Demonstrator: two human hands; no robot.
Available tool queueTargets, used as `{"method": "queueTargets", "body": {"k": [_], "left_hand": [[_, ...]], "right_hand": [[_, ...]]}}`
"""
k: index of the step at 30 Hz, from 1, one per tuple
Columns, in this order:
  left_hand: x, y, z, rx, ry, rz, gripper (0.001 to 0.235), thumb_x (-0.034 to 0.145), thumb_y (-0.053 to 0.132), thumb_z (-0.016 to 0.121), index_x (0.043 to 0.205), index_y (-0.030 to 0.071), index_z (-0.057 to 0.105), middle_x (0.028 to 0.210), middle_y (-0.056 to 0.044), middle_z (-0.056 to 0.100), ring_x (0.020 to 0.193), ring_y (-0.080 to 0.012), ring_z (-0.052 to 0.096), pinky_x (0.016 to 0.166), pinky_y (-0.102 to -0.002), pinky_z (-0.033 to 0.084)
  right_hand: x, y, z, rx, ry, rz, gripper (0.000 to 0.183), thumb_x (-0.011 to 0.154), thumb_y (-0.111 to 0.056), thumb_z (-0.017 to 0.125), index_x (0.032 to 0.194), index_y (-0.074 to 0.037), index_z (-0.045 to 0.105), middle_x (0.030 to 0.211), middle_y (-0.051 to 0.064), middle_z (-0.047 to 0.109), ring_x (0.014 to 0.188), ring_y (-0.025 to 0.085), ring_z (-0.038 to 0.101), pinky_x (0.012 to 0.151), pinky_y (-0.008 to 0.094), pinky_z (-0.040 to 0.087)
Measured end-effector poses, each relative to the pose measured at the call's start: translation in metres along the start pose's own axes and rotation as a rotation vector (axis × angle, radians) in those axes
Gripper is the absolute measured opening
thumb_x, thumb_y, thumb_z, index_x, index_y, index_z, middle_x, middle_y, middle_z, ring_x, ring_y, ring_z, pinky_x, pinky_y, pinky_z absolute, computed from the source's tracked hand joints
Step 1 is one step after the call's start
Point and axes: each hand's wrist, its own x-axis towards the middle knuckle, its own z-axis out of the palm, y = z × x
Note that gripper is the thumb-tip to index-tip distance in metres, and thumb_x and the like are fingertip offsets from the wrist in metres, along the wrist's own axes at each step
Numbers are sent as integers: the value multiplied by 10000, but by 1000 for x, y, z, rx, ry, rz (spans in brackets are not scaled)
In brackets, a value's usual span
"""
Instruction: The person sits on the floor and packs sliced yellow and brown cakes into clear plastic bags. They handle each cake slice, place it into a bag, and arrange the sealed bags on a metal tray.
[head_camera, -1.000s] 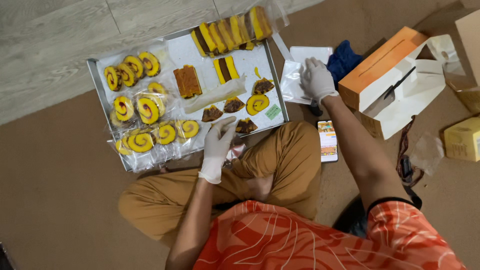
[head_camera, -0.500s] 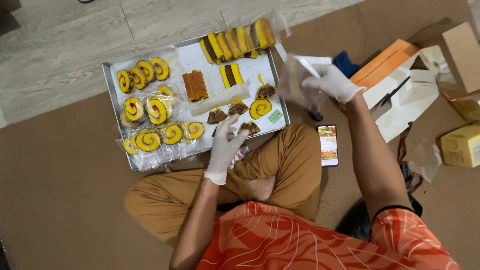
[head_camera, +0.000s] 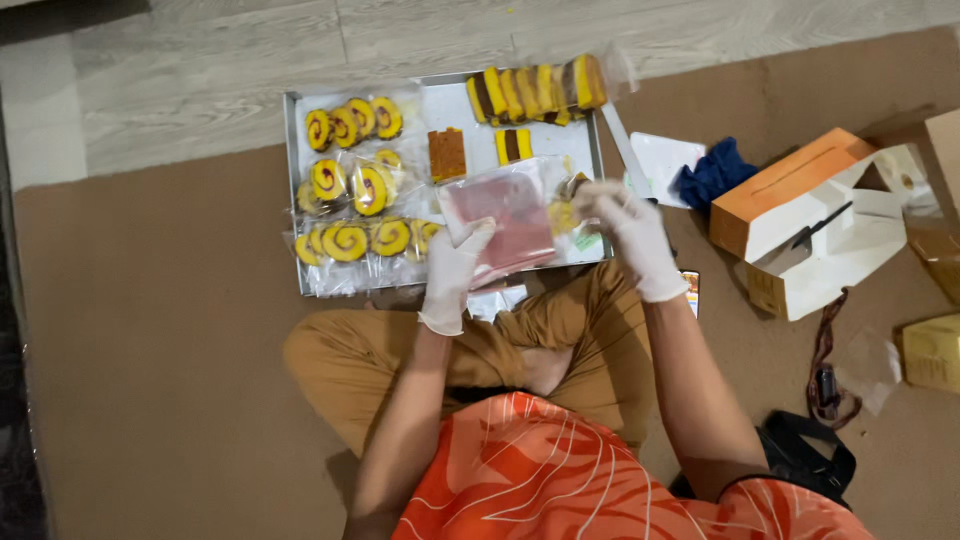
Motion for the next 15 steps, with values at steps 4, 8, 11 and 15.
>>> {"method": "queueTargets", "body": {"k": [4, 8, 11, 15], "left_hand": [[-15, 8, -15, -65, 93, -160, 406, 823, 286, 924, 1156, 113, 769, 1072, -104, 756, 853, -333, 704, 595, -519, 687], [-33, 23, -16, -60, 176, -184, 415, 810, 263, 927, 1158, 102, 769, 1054, -92, 756, 845, -354, 705, 599, -530, 687], [-7, 8, -24, -60, 175, -168, 403, 809, 313, 927, 1136, 130, 778, 1003, -29, 757, 884, -311, 707, 700, -523, 690], [0, 3, -28, -74, 147, -166, 364, 797, 292, 944, 1098, 150, 797, 959, 0, 753, 854, -306, 707, 656, -540, 695]], "right_hand": [[-16, 43, 9, -251, 11, -4, 292, 870, -52, 742, 1161, -60, 772, 979, 103, 777, 822, 141, 718, 720, 258, 604], [-36, 24, 31, -387, 225, -188, 194, 862, -67, 816, 1021, -179, 816, 847, -14, 720, 793, 54, 614, 771, 229, 535], [-42, 27, 40, -294, 238, -224, 162, 904, -46, 787, 1035, -141, 784, 973, 10, 747, 895, 77, 640, 873, 246, 532], [-39, 10, 48, -281, 279, -222, 201, 930, -46, 758, 1103, -147, 757, 1056, -6, 731, 959, 69, 619, 898, 255, 518]]}}
